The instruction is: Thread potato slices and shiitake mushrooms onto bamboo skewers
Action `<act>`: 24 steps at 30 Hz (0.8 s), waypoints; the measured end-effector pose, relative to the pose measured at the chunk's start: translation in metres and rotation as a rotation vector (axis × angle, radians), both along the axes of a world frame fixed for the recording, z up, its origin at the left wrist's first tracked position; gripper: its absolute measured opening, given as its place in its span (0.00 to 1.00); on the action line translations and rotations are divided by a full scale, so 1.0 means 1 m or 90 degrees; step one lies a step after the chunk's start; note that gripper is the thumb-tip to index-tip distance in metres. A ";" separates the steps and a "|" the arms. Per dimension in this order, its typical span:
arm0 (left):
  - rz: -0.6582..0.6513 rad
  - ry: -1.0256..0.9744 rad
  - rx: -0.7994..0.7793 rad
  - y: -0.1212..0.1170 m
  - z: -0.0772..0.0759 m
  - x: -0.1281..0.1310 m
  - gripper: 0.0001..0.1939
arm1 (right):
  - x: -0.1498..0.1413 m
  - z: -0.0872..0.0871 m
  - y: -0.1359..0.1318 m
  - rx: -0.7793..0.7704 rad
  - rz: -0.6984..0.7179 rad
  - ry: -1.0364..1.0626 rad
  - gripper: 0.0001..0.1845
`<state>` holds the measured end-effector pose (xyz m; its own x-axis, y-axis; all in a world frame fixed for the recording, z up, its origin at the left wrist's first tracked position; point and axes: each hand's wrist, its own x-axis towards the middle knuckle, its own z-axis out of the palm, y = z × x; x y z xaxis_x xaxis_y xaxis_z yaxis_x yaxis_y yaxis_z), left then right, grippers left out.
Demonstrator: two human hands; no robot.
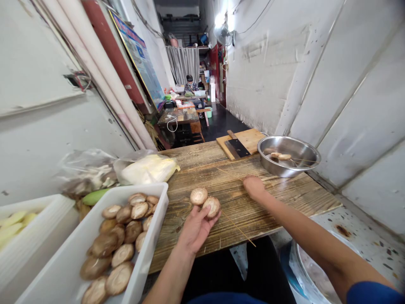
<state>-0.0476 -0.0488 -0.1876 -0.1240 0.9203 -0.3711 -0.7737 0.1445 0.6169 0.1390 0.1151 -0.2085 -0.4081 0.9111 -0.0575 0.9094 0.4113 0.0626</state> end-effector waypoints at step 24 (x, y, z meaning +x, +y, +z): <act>0.032 0.040 0.066 -0.009 0.014 -0.007 0.06 | 0.017 0.048 -0.114 -0.495 0.046 0.725 0.05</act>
